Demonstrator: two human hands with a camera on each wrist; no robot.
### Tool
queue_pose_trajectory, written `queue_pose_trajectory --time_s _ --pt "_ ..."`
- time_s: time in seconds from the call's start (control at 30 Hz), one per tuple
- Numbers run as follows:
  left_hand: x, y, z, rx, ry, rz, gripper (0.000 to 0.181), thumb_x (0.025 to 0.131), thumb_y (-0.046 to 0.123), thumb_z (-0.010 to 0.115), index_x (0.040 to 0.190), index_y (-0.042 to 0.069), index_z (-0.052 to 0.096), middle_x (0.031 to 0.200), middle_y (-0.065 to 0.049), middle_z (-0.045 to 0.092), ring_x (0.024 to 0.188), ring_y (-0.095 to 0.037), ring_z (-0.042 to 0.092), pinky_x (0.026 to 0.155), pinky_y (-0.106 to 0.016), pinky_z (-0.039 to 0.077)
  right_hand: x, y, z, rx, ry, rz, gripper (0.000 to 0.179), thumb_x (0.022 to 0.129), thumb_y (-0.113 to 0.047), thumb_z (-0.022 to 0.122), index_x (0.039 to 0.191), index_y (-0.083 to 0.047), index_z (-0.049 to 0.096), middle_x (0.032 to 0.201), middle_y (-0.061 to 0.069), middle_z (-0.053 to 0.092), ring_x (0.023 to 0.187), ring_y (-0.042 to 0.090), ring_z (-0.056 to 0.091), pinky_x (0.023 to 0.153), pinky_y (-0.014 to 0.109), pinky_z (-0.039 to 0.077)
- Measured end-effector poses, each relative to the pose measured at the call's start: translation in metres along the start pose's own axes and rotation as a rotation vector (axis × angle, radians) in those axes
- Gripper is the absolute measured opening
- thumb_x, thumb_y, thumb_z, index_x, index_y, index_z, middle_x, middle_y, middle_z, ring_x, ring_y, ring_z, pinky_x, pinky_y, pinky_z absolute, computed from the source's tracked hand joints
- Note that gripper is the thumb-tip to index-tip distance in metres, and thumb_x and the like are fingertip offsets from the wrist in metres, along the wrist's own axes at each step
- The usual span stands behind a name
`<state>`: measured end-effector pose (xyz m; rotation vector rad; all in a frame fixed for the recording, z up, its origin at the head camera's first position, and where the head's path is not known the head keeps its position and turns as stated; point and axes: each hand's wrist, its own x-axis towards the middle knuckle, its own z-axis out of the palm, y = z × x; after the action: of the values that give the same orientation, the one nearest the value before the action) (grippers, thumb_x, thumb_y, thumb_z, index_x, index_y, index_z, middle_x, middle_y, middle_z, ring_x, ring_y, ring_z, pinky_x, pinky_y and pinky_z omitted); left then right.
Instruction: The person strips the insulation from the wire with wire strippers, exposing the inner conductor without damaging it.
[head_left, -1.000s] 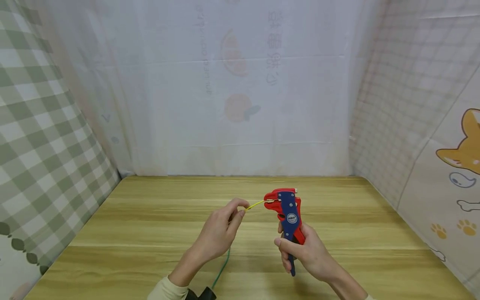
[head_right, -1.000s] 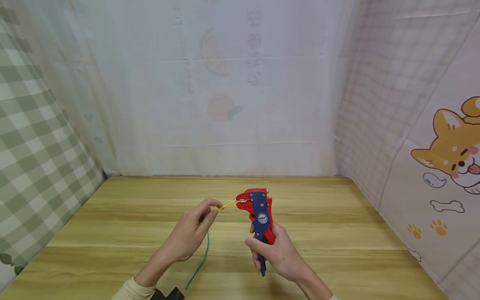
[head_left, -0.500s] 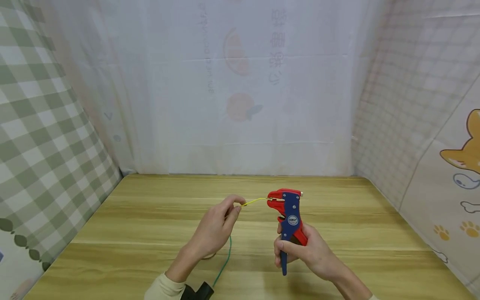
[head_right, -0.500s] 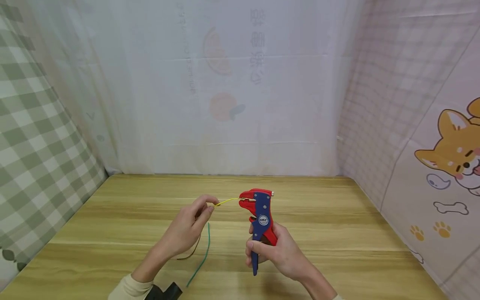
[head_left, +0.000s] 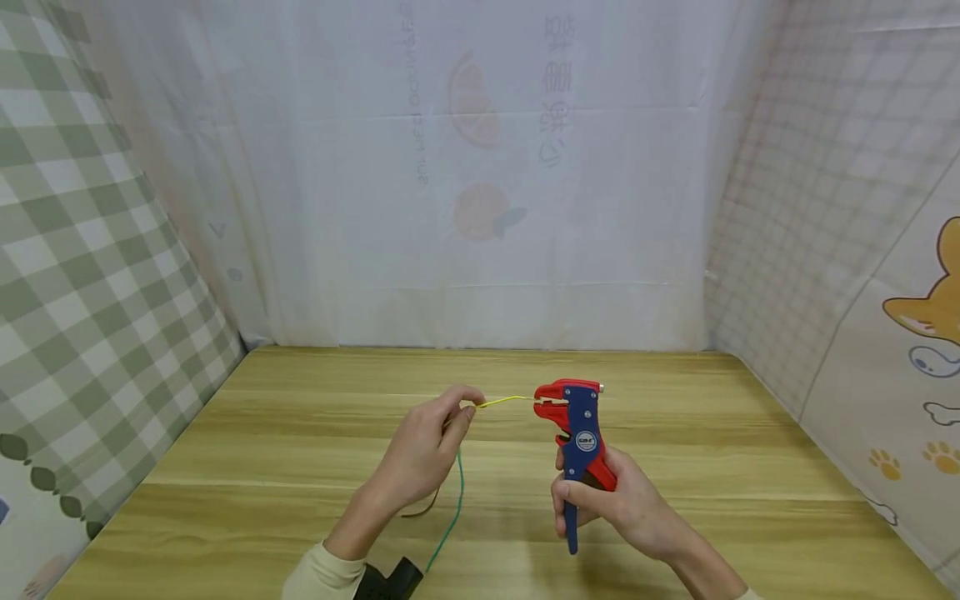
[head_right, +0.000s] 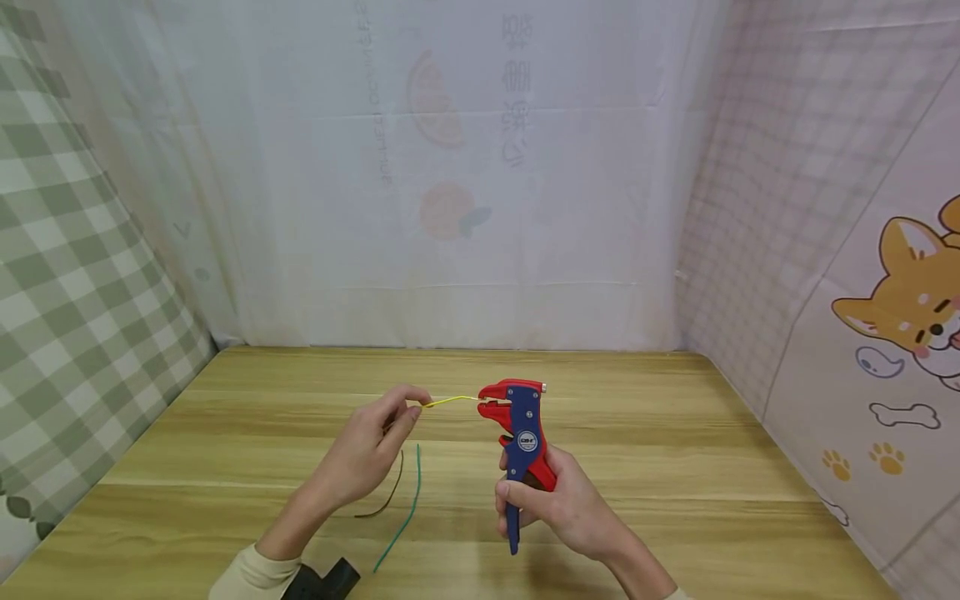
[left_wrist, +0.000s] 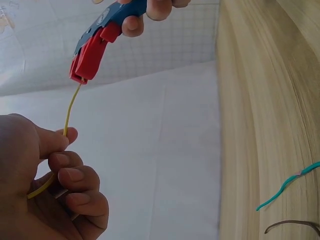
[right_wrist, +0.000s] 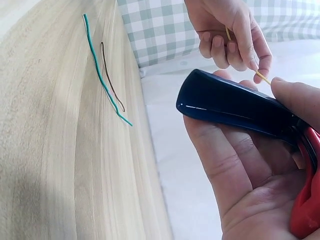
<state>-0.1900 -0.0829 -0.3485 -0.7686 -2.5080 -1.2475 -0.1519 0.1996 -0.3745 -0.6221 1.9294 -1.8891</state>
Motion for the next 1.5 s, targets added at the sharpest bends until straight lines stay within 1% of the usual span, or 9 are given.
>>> queue_pose_trajectory --time_s 0.27,0.5,0.67,0.8,1.0,1.17,1.23,1.37,1.5 --pt "-0.0006 -0.0001 -0.0027 0.002 -0.004 -0.005 0.022 0.111 0.011 0.052 0.124 0.012 0.07 0.061 0.009 0.037 0.05 0.001 0.027 0.055 -0.023 0.032 0.0002 0.002 -0.0021 0.01 -0.02 -0.027 0.022 0.109 -0.008 0.055 0.127 0.0 0.045 0.096 0.018 0.071 0.081 0.021 0.076 0.081 0.049 0.065" --pt "-0.0008 0.0 -0.0033 0.008 -0.002 -0.003 0.022 0.111 0.01 0.052 0.123 0.013 0.07 0.06 0.011 0.035 0.05 0.001 0.026 0.056 -0.022 0.032 0.0004 0.0018 -0.0029 0.011 -0.034 -0.026 0.02 0.11 -0.008 0.055 0.126 -0.001 0.046 0.095 0.009 0.072 0.081 0.021 0.076 0.081 0.048 0.065" --pt "-0.001 0.0 -0.0035 0.008 0.004 0.003 0.022 0.11 0.01 0.053 0.123 0.013 0.07 0.06 0.011 0.034 0.05 0.002 0.026 0.056 -0.022 0.032 0.0 0.0022 -0.0027 0.002 -0.029 -0.039 0.017 0.11 -0.009 0.054 0.124 -0.001 0.047 0.093 0.008 0.07 0.078 0.02 0.076 0.079 0.05 0.065" --pt "-0.0012 0.0001 -0.0036 0.006 0.005 0.004 0.021 0.11 0.009 0.053 0.122 0.013 0.07 0.06 0.011 0.034 0.05 0.002 0.025 0.056 -0.022 0.032 -0.0002 0.0025 -0.0029 -0.005 -0.016 -0.037 0.015 0.11 -0.01 0.053 0.123 -0.002 0.048 0.091 0.005 0.069 0.076 0.018 0.075 0.076 0.047 0.065" --pt "-0.0015 -0.0003 -0.0034 0.002 0.005 0.004 0.021 0.11 0.009 0.053 0.121 0.012 0.07 0.059 0.011 0.033 0.05 0.002 0.025 0.056 -0.022 0.031 0.0 0.0029 -0.0038 0.009 -0.034 -0.053 0.012 0.112 -0.008 0.047 0.122 -0.003 0.049 0.089 0.003 0.068 0.074 0.015 0.073 0.073 0.04 0.065" --pt "-0.0016 -0.0008 -0.0034 0.004 0.008 0.011 0.02 0.11 0.01 0.053 0.12 0.012 0.07 0.06 0.011 0.035 0.051 0.002 0.026 0.057 -0.022 0.032 0.0003 0.0042 -0.0038 -0.01 -0.039 -0.09 0.013 0.113 -0.008 0.045 0.123 -0.001 0.049 0.087 0.001 0.067 0.071 0.015 0.073 0.069 0.041 0.065" --pt "-0.0015 -0.0008 -0.0036 0.006 0.005 0.018 0.02 0.11 0.01 0.053 0.12 0.011 0.07 0.061 0.011 0.036 0.052 0.002 0.027 0.057 -0.022 0.033 0.0004 0.0045 -0.0034 -0.017 -0.031 -0.093 0.014 0.113 -0.009 0.045 0.124 0.0 0.049 0.086 0.0 0.067 0.07 0.015 0.072 0.068 0.041 0.065" --pt "-0.0019 -0.0004 -0.0049 -0.003 -0.013 0.042 0.018 0.11 0.01 0.053 0.118 0.011 0.069 0.064 0.01 0.04 0.055 0.002 0.031 0.057 -0.022 0.034 0.0003 0.0048 -0.0024 -0.026 0.004 -0.081 0.015 0.114 -0.012 0.044 0.123 0.0 0.047 0.083 0.0 0.065 0.066 0.014 0.07 0.065 0.038 0.063" --pt "-0.0025 0.0001 -0.0071 0.012 -0.072 0.054 0.017 0.11 0.01 0.053 0.119 0.011 0.068 0.066 0.009 0.042 0.056 0.001 0.033 0.056 -0.022 0.035 -0.0007 0.0051 -0.0021 -0.035 0.048 -0.067 0.015 0.115 -0.016 0.044 0.12 -0.002 0.046 0.078 -0.002 0.062 0.06 0.014 0.066 0.06 0.034 0.061"
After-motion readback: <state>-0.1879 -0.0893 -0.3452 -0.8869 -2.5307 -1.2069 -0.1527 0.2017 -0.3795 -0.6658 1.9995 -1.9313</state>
